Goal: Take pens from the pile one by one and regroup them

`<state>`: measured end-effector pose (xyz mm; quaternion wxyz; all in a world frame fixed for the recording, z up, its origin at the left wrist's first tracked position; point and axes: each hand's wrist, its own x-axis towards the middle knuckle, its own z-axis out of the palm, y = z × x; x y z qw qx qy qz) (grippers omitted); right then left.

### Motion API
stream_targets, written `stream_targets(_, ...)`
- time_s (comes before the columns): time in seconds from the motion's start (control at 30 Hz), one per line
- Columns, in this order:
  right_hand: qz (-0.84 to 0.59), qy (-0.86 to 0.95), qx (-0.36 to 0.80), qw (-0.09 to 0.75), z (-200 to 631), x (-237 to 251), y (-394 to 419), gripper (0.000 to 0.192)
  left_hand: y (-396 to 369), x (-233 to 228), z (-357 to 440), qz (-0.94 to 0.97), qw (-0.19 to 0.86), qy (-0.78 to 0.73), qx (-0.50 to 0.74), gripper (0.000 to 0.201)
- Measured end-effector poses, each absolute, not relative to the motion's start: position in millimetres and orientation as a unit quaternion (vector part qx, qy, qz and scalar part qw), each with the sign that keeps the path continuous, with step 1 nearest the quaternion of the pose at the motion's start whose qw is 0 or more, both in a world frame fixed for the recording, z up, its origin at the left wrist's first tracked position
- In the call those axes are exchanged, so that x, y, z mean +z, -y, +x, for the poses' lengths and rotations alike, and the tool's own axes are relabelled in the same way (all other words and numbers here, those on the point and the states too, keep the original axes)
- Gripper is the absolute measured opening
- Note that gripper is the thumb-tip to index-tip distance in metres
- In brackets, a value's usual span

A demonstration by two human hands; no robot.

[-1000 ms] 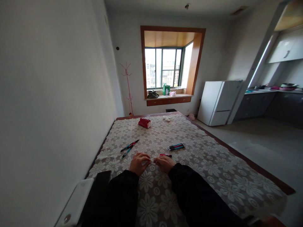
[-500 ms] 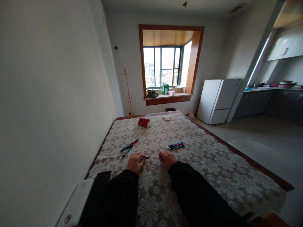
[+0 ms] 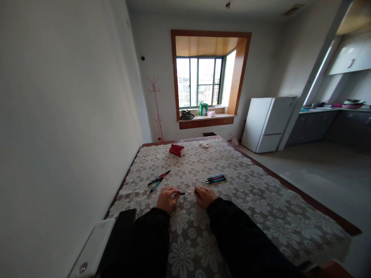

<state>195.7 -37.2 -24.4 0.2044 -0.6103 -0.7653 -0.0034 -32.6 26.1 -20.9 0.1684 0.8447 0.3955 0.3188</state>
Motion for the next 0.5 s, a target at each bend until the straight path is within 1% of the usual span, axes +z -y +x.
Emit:
stream_targets(0.2,-0.62,0.757,0.01,0.205,195.9,-22.1,37.9,0.015,-26.1,-20.5,-33.0,0.836,0.169,-0.403,0.333,0.019)
stream_targets(0.5,-0.621,0.756,0.016,0.205,194.6,-18.9,39.5,0.016,-23.8,-17.2,-32.5,0.851,0.167,-0.374,0.327,0.02)
